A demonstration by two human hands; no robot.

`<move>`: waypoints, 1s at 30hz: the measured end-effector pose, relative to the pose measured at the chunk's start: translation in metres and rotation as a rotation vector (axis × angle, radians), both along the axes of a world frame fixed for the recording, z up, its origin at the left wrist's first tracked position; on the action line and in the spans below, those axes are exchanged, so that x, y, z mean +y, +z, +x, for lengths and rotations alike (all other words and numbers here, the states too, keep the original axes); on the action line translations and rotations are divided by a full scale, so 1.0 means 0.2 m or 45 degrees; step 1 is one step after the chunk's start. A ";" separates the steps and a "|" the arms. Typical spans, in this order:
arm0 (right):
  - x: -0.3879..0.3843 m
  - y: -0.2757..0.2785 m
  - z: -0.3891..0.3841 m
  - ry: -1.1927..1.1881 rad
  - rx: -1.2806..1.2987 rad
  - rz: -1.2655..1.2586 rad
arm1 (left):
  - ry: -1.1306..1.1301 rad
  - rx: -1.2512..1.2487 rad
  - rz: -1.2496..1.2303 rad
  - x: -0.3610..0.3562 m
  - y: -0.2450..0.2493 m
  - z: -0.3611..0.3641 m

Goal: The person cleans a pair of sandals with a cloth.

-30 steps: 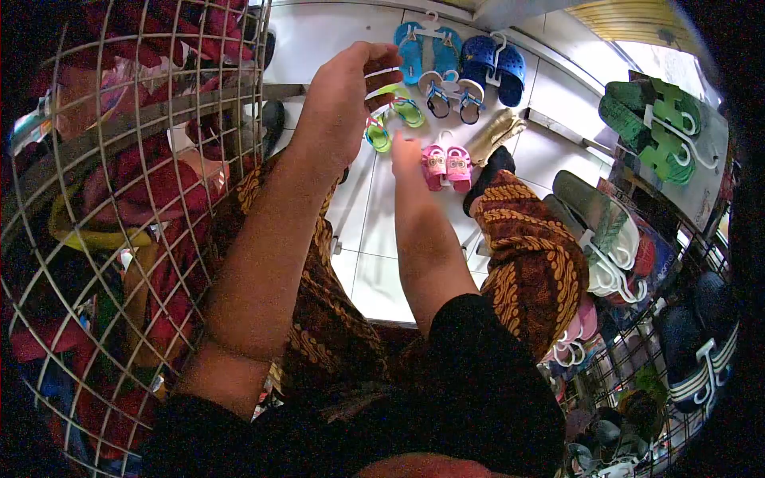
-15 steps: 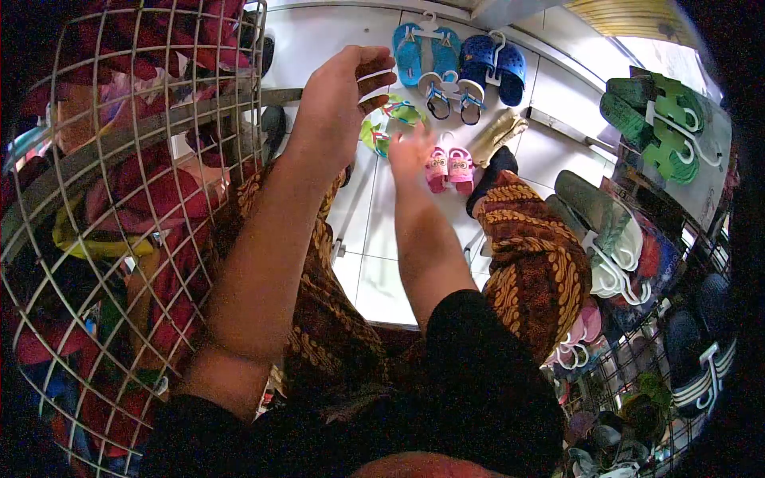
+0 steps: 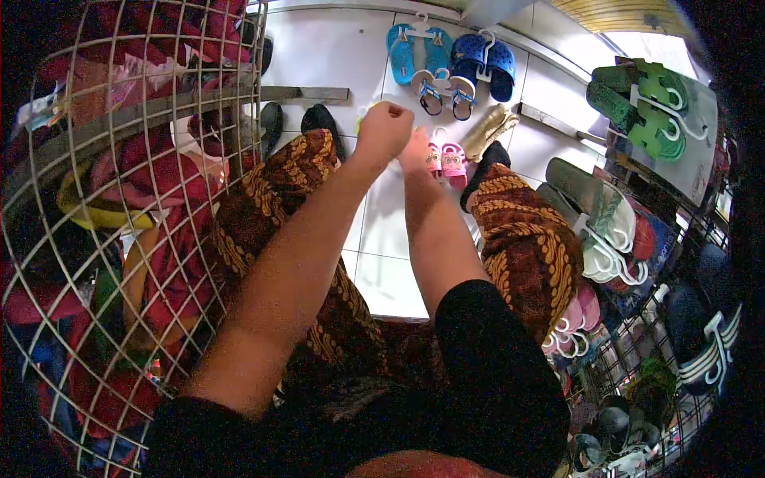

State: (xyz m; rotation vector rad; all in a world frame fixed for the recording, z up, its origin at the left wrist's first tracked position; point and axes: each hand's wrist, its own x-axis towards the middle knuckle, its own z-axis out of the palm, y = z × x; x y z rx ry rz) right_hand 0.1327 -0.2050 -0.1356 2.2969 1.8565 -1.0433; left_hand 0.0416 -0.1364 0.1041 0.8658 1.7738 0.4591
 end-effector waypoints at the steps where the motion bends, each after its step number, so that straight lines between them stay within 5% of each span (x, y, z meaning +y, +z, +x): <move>1: 0.01 -0.08 0.03 0.016 0.094 -0.072 | -0.043 -0.015 0.000 -0.01 -0.01 0.02; 5: 0.08 0.13 0.12 -0.052 0.054 0.166 | -0.085 0.074 0.046 -0.01 -0.06 0.03; 9: 0.35 0.40 0.22 -0.304 0.239 0.018 | 0.092 0.096 0.423 0.08 -0.04 0.01; 12: 0.53 0.66 0.32 -0.044 0.126 0.135 | 0.213 -0.052 0.477 0.19 -0.11 -0.01; 13: 0.53 0.93 0.35 -0.038 0.091 0.090 | 0.128 -0.213 0.322 0.18 0.04 -0.02; 14: 0.51 1.27 0.36 -0.051 0.052 0.033 | 0.163 -0.334 0.358 0.21 -0.10 -0.05; 17: 0.21 1.86 0.47 -0.131 0.135 0.337 | 0.180 -0.647 0.311 0.18 -0.06 -0.03; 19: -0.12 2.09 0.53 -0.166 0.112 0.621 | 0.044 -0.449 0.237 0.10 0.15 0.05; 21: -0.52 2.33 0.61 -0.048 -0.107 0.487 | -0.238 -0.337 0.302 0.08 0.12 0.11; 23: -0.92 2.42 0.71 0.008 -0.100 1.045 | -0.479 -0.334 0.642 -0.04 0.11 0.20; 25: -1.30 2.43 0.77 -0.218 -0.185 0.805 | -0.601 -0.386 0.857 -0.30 0.44 0.40; 27: -1.57 2.46 0.86 -0.496 0.094 0.751 | -0.760 -0.363 1.132 -0.55 0.68 0.57; 30: -2.01 2.21 1.02 -0.714 -0.021 0.475 | -1.295 -0.439 1.314 -0.94 1.11 0.77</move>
